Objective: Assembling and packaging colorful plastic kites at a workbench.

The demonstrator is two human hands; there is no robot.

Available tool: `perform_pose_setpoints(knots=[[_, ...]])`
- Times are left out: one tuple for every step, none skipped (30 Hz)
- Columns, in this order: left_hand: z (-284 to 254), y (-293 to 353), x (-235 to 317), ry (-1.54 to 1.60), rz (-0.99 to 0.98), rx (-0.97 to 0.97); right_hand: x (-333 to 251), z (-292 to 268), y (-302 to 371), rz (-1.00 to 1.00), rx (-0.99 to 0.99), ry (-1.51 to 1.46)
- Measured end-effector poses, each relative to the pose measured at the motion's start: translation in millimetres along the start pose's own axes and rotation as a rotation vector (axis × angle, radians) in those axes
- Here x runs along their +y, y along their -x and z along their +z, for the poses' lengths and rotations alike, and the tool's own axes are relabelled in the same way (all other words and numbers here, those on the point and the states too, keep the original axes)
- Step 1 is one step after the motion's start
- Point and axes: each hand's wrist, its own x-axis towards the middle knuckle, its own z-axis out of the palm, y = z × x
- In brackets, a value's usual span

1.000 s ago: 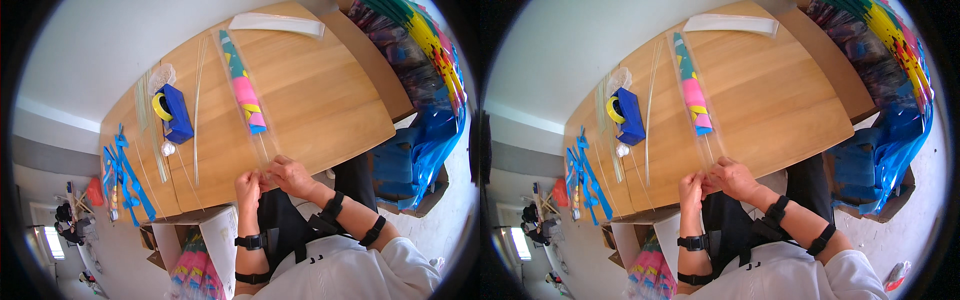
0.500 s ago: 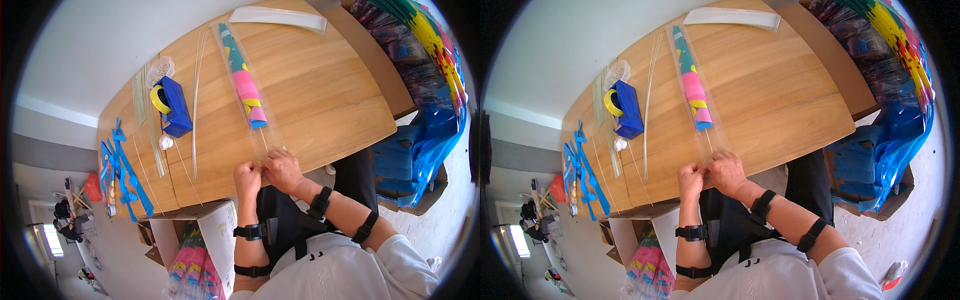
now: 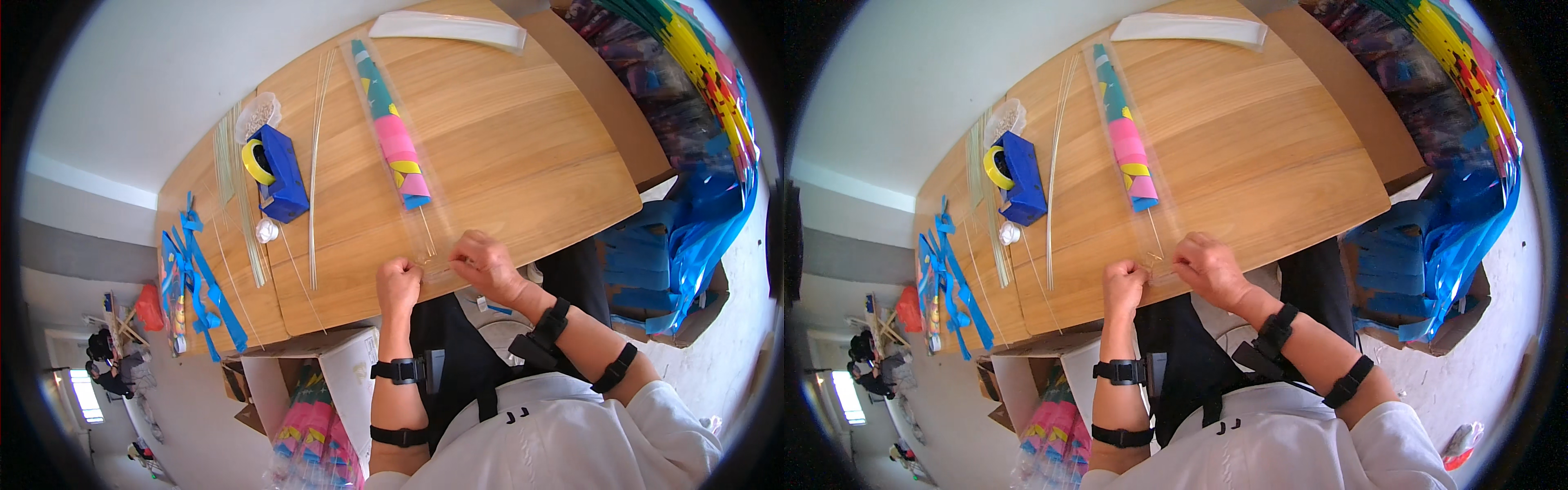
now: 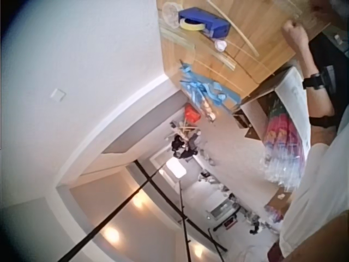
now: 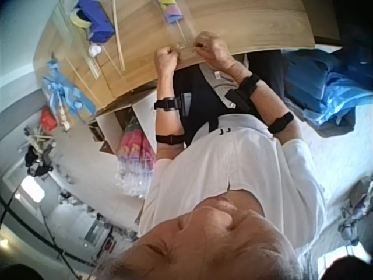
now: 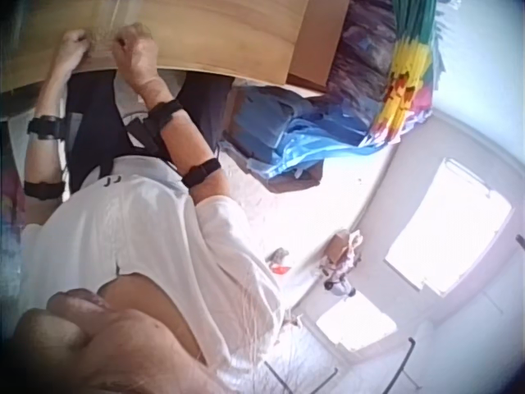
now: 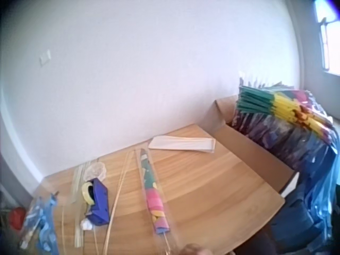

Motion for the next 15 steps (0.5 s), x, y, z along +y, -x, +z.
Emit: perform_pose_setpoints(knots=[[-1,-1,0,0.019,-0.003,-0.014,-1,4,0,-0.062,-0.026,0.039],[-1,-1,1,0.037,-0.006,-0.026,-3,13,-1,-0.125,-0.053,0.076],[-1,-1,-1,0.065,-0.023,-0.028,-5,21,-2,-0.188,-0.079,0.113],[1,-2,-3,0.093,-0.04,-0.03,-6,28,-3,-0.155,-0.074,0.149],[1,-1,-2,0.123,-0.057,-0.031,-7,35,-4,-0.123,-0.07,0.184],[0,0,-1,0.1,-0.037,-0.027,-7,39,-5,-0.091,-0.066,0.22],[0,0,0,0.077,-0.018,-0.024,-6,41,-5,-0.099,-0.068,0.244],[-1,1,3,0.054,0.001,-0.021,-5,42,-6,-0.106,-0.069,0.269],[-2,1,3,0.054,0.002,-0.03,-4,43,-6,-0.112,-0.071,0.294],[-3,0,3,0.054,0.002,-0.038,-2,46,-5,-0.142,-0.058,0.309],[-4,1,3,0.055,0.003,-0.045,0,50,-5,-0.174,-0.045,0.324],[-3,1,1,0.05,-0.002,-0.034,1,52,-5,-0.206,-0.033,0.339],[-1,0,-2,0.046,-0.007,-0.024,3,52,-4,-0.218,-0.027,0.316],[1,0,-3,0.042,-0.01,-0.014,4,50,-5,-0.231,-0.02,0.295],[2,0,-4,-0.012,0.013,0.004,4,49,-6,-0.243,-0.014,0.273]])
